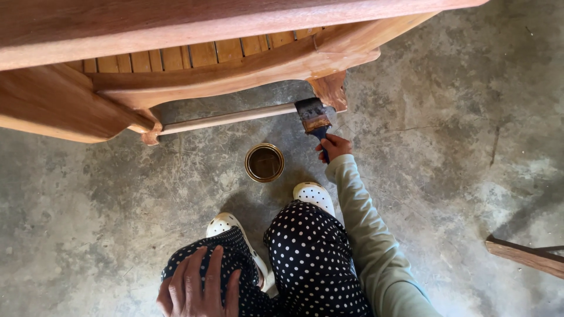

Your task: The recorder is painting or staining a wooden chair using a brush and a can of paint.

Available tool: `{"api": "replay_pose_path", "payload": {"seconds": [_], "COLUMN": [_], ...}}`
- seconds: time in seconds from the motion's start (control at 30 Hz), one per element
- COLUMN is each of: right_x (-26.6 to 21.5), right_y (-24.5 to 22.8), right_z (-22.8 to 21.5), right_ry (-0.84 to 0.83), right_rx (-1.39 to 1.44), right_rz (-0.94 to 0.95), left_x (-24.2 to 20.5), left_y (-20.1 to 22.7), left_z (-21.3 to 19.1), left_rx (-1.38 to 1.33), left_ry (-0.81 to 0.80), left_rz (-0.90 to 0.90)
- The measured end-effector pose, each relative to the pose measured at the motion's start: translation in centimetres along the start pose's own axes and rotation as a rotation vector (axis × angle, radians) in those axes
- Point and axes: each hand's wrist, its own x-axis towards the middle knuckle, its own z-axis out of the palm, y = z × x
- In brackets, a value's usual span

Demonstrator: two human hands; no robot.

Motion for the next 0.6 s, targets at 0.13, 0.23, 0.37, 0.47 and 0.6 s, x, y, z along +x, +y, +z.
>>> {"api": "replay_pose_path", "payload": {"seconds": [0.13,0.23,0.37,0.47,0.6], "right_x": [1.8,2.5,0.4,-1.6,-2.2], "right_y": [1.2,0.6,-2.3,-3.9,-3.3], "right_z": [-0.4,-0.4,0.2,1.1,0.7], "right_ry": [-0.008,0.037,-0.016,0.002,0.001], "right_rx": [0.042,0.044,0.035,-0.008,-0.028], "right_rz": [0.090,0.080,0.047,-0.024,-0.020], "left_x": [-0.1,-0.2,-0.3,-0.2,-0.5], "left_y": [0.0,0.1,0.0,-0.1,-0.3], "left_z": [0.1,-0.2,-0.2,-0.1,0.1], "left_rx": [-0.010,-0.002,0.009,0.001,-0.010], "left_ry": [-0.001,-0.002,-0.012,-0.011,0.006], "left_rz": [-0.006,-0.016,-0.014,-0.010,-0.007]}}
